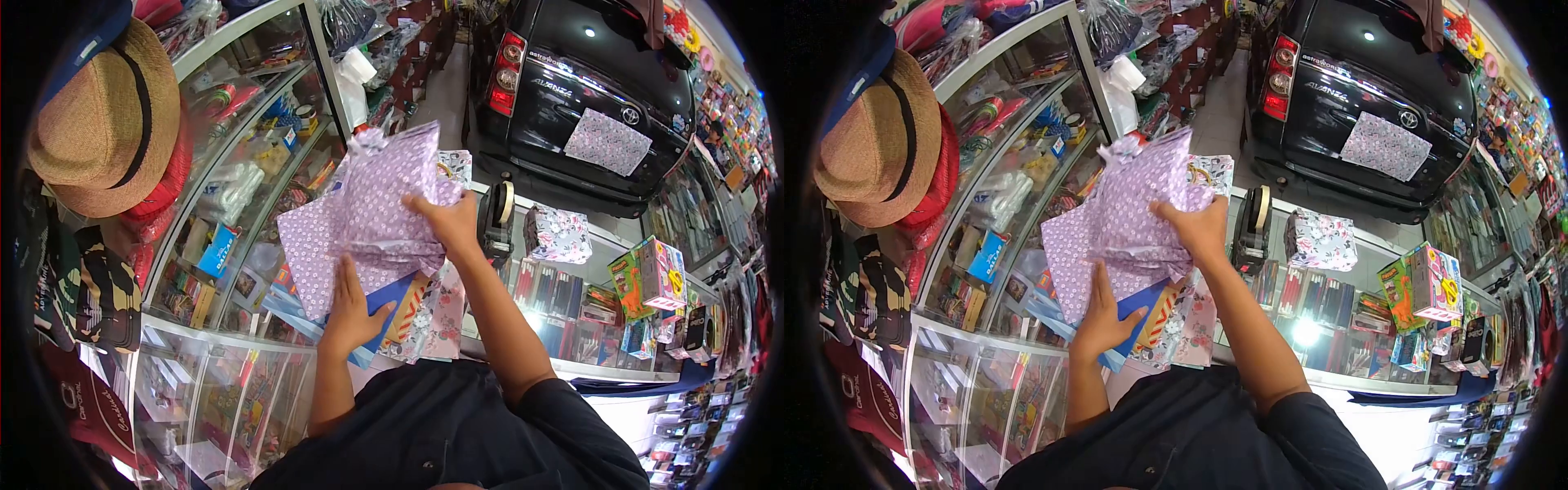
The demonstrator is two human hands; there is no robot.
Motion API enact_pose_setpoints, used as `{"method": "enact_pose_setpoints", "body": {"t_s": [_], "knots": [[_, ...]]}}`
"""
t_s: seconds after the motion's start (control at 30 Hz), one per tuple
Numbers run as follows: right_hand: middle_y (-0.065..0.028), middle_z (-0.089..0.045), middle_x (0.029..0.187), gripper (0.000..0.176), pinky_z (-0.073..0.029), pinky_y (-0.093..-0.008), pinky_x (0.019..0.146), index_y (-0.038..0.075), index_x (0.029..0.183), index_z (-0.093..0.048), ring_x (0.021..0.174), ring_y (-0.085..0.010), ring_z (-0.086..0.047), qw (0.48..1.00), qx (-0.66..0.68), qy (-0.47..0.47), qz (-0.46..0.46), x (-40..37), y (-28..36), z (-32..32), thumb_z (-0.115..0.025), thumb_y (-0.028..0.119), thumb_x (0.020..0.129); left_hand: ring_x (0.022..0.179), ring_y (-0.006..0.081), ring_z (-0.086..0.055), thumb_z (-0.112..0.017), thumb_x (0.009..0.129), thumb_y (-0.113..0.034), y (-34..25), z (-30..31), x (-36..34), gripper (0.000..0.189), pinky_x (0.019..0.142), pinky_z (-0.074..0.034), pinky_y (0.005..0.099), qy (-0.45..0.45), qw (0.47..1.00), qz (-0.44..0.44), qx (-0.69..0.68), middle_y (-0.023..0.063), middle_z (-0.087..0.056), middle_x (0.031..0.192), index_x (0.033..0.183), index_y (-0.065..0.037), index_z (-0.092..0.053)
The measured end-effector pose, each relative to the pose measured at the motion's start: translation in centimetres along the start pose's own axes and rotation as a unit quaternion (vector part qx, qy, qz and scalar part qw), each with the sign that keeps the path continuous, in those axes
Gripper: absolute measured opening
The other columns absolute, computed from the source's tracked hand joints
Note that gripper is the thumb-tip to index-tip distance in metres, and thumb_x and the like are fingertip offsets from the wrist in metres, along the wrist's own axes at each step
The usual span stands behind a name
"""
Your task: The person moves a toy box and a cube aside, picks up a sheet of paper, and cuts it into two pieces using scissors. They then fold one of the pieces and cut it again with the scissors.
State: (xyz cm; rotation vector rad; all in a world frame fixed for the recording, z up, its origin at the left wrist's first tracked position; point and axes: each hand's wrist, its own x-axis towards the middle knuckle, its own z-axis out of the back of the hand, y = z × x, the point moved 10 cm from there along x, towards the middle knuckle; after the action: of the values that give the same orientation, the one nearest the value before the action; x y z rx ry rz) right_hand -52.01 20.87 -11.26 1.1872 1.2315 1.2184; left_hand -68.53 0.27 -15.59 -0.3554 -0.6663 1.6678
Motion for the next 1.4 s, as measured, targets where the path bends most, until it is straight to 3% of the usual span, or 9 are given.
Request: {"method": "enact_pose_setpoints", "body": {"t_s": [0.03,0.13,0.3,0.43,0.67,0.87,1.03,1.17,1.4], "knots": [[-0.0206,-0.066,0.12,0.092,-0.058,-0.0364,0.086,-0.011,0.127,-0.048,0.101,-0.0255,-0.069,1.0,0.0,-0.015,0.028,0.1,1.3,0.9,-0.102,0.023,0.061,0.155,0.0551,-0.018,-0.082,0.086,-0.031,-0.2,0.2,0.1,0.118,0.128,-0.021,0.0528,0.036,0.997,0.064,-0.014,0.0391,-0.024,0.164,0.165,0.002,-0.001],[-0.0243,-0.063,0.124,0.105,-0.053,-0.0366,0.097,-0.013,0.135,-0.042,0.11,-0.0283,-0.065,0.998,0.014,-0.049,0.032,-1.8,6.4,4.2,-0.102,0.031,0.061,0.154,0.0513,-0.026,-0.082,0.086,-0.031,-1.1,0.0,0.5,0.111,0.127,-0.022,0.057,0.075,0.995,0.032,0.048,0.033,-0.036,0.161,0.166,-0.002,-0.01],[-0.0239,-0.062,0.125,0.099,-0.053,-0.036,0.095,-0.014,0.136,-0.044,0.108,-0.0278,-0.065,0.988,0.107,-0.1,0.055,-2.0,9.4,9.9,-0.1,0.028,0.066,0.135,0.0396,-0.051,-0.088,0.077,-0.04,-2.0,0.7,1.2,0.079,0.124,-0.025,0.0598,0.053,0.992,0.065,0.09,0.0199,-0.058,0.14,0.144,-0.006,-0.062],[-0.0221,-0.065,0.119,0.09,-0.055,-0.0352,0.091,-0.013,0.132,-0.046,0.101,-0.0252,-0.068,0.978,0.162,-0.112,0.074,-2.6,10.6,13.0,-0.098,0.024,0.069,0.152,0.0364,-0.038,-0.089,0.073,-0.042,-4.9,1.0,1.1,0.081,0.124,-0.017,0.0672,0.043,0.996,-0.072,0.02,0.0153,-0.051,0.156,0.143,-0.009,-0.064],[-0.0225,-0.065,0.118,0.089,-0.057,-0.0361,0.089,-0.013,0.132,-0.044,0.098,-0.0258,-0.069,0.97,0.202,-0.12,0.066,-3.9,10.3,13.1,-0.098,0.023,0.07,0.154,0.0372,-0.035,-0.077,0.09,-0.036,-3.9,-0.9,0.5,0.062,0.125,-0.016,0.0666,0.141,0.985,-0.086,0.059,0.0161,-0.049,0.158,0.144,-0.008,-0.062],[-0.0263,-0.057,0.13,0.11,-0.049,-0.0376,0.102,-0.017,0.137,-0.038,0.115,-0.0294,-0.061,0.974,0.115,-0.173,0.092,-3.1,10.6,9.5,-0.1,0.036,0.065,0.146,0.0374,-0.047,-0.063,0.098,-0.015,-3.2,0.8,-1.5,0.023,0.125,-0.019,0.066,0.122,0.983,-0.133,-0.031,0.0146,-0.061,0.146,0.11,0.0,-0.076],[-0.0223,-0.062,0.121,0.103,-0.053,-0.0372,0.094,-0.014,0.132,-0.046,0.107,-0.0284,-0.065,0.984,0.075,-0.15,0.065,0.0,9.6,3.5,-0.102,0.036,0.061,0.148,0.0345,-0.046,-0.052,0.086,0.009,-2.7,1.7,-3.5,0.055,0.126,-0.021,0.0618,0.137,0.982,-0.128,-0.019,0.0122,-0.062,0.147,0.126,-0.02,-0.077],[-0.0406,-0.043,0.148,0.135,-0.04,-0.0408,0.117,-0.023,0.15,-0.02,0.138,-0.0434,-0.05,0.993,0.057,-0.098,-0.032,3.3,3.2,-1.5,-0.098,0.042,0.061,0.148,0.0336,-0.047,-0.051,0.078,0.013,-2.2,2.5,-4.4,0.061,0.127,-0.022,0.0581,0.127,0.985,-0.117,-0.012,0.0118,-0.063,0.147,0.12,-0.019,-0.08],[-0.0315,-0.054,0.139,0.127,-0.054,-0.0415,0.098,-0.021,0.145,-0.028,0.117,-0.0353,-0.064,0.981,-0.03,-0.081,-0.173,2.0,-3.9,-2.5,-0.099,0.041,0.06,0.144,0.0284,-0.052,-0.049,0.083,0.012,-2.3,3.0,-6.0,0.057,0.126,-0.025,0.0594,0.125,0.985,-0.118,-0.024,0.008,-0.067,0.141,0.117,-0.02,-0.08]]}}
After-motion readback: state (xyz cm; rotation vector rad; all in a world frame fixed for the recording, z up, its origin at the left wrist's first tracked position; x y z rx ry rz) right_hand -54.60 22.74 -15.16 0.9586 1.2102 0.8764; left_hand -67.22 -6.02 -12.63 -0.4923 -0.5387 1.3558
